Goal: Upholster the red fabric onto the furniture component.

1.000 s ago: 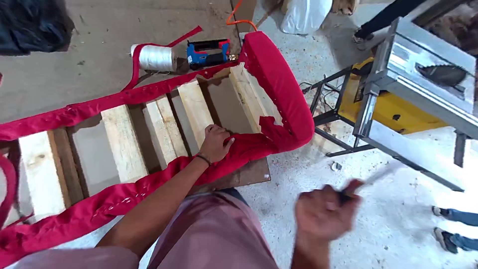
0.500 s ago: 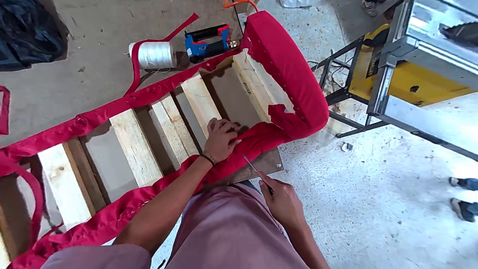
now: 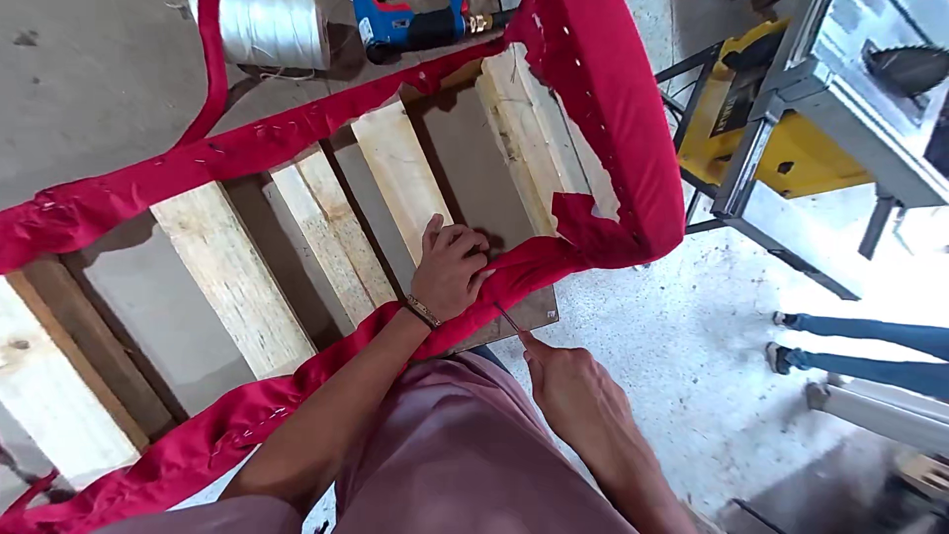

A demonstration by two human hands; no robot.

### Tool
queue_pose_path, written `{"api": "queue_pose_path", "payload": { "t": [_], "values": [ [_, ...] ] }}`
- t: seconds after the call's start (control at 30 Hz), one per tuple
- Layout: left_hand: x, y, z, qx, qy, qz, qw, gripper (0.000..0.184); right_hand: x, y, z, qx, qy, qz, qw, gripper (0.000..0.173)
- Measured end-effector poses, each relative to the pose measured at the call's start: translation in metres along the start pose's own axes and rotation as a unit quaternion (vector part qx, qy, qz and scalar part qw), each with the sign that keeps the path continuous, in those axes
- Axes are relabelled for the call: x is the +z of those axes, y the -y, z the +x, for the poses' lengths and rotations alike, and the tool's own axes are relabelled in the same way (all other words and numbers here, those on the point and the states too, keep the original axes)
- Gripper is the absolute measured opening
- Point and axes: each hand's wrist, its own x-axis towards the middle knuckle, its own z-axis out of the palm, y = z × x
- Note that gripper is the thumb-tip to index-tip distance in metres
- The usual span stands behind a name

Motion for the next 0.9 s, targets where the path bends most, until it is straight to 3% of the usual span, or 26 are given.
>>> {"api": "queue_pose_path", "payload": {
  "t": [0.13,0.2,0.27,0.37,0.43,0.5,0.57,0.67,0.8,0.9],
  "values": [
    [0.001,-0.002,-0.003,-0.001,0.002,-0.010,1.000,0.021,-0.014,0.033,0.002,0.047,0.046,-0.055,0.996,0.036],
    [0.002,0.000,0.001,-0.004,-0.001,-0.013,1.000,0.022,-0.002,0.028,0.006,0.050,0.013,-0.023,0.998,0.040],
    [0.003,0.003,0.001,-0.005,-0.006,-0.013,1.000,0.021,0.031,0.007,0.009,0.012,-0.057,0.102,0.993,0.042],
    [0.002,0.007,0.009,0.001,-0.008,-0.004,1.000,0.021,0.091,-0.026,0.028,-0.050,-0.139,0.390,0.909,0.041],
    [0.001,0.009,0.013,-0.003,-0.004,0.006,1.000,0.022,0.095,-0.024,0.029,-0.056,-0.181,0.339,0.921,0.040],
    [0.000,0.008,0.011,-0.008,0.005,0.018,1.000,0.025,0.083,-0.019,0.022,-0.040,-0.172,0.229,0.957,0.042],
    [0.000,0.006,0.011,-0.007,0.006,0.025,1.000,0.027,0.081,-0.022,0.020,-0.043,-0.171,0.206,0.963,0.043],
    [-0.002,0.007,0.015,-0.015,0.002,0.039,0.999,0.028,0.124,-0.040,0.048,-0.107,-0.245,0.325,0.907,0.040],
    [-0.002,0.005,0.016,-0.022,0.016,0.054,0.998,0.033,0.177,-0.041,0.094,-0.157,-0.214,0.520,0.812,0.034],
    [-0.005,0.005,0.015,-0.028,0.022,0.067,0.997,0.033,0.183,-0.039,0.108,-0.168,-0.224,0.508,0.815,0.031]
  ]
}}
